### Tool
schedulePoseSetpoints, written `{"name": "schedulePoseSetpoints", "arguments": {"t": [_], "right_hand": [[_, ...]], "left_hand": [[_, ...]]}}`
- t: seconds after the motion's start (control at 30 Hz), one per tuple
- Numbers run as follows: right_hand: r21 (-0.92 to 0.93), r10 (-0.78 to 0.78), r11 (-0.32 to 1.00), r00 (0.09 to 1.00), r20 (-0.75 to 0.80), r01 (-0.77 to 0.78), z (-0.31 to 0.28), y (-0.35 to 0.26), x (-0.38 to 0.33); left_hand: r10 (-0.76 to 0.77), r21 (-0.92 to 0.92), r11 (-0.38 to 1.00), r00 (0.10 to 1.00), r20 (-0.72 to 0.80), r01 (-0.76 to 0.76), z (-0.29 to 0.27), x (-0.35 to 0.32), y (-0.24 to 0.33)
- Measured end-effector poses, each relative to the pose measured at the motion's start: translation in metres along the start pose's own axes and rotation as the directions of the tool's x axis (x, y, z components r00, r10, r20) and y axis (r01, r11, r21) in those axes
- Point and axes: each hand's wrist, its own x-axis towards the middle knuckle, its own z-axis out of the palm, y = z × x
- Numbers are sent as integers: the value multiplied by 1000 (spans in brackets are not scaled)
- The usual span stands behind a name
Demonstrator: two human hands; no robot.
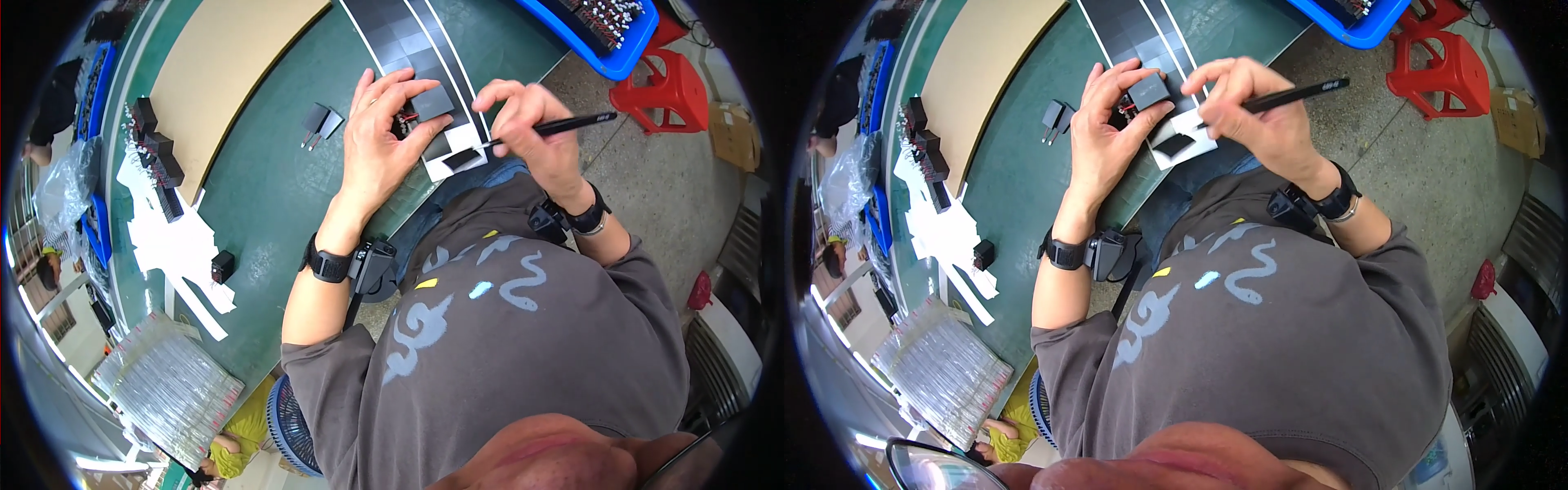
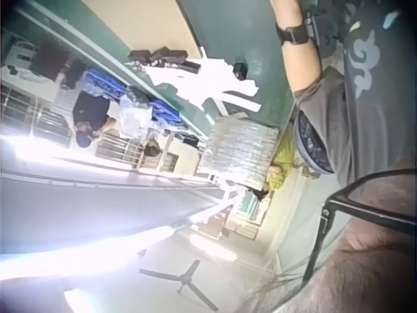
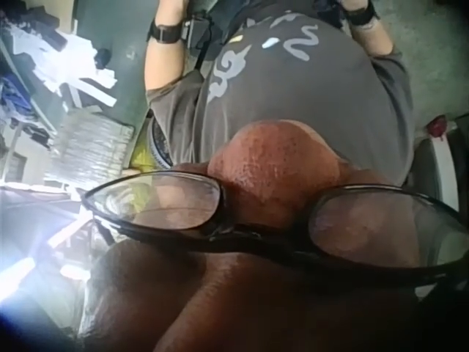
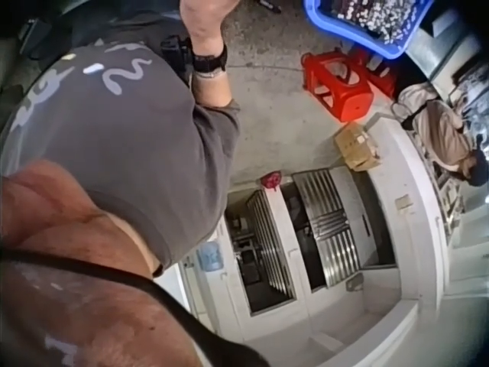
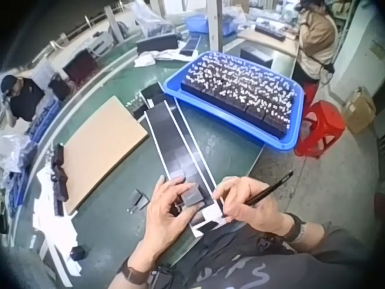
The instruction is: The person picks up a small black component and uses tweezers to peel a strip of tape from a sheet. They apply the tape to the component, press it down by hand, and repeat the process with several more components.
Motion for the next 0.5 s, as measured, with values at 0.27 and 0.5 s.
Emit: {"name": "schedulePoseSetpoints", "arguments": {"t": [0.27,0.5], "right_hand": [[284,461,864,881,-110,-416,1,8,37],[247,443,885,876,-191,-394,10,12,34]], "left_hand": [[-21,-21,1000,1000,-2,21,-1,0,4],[-29,-29,999,1000,-6,29,-2,0,2]]}}
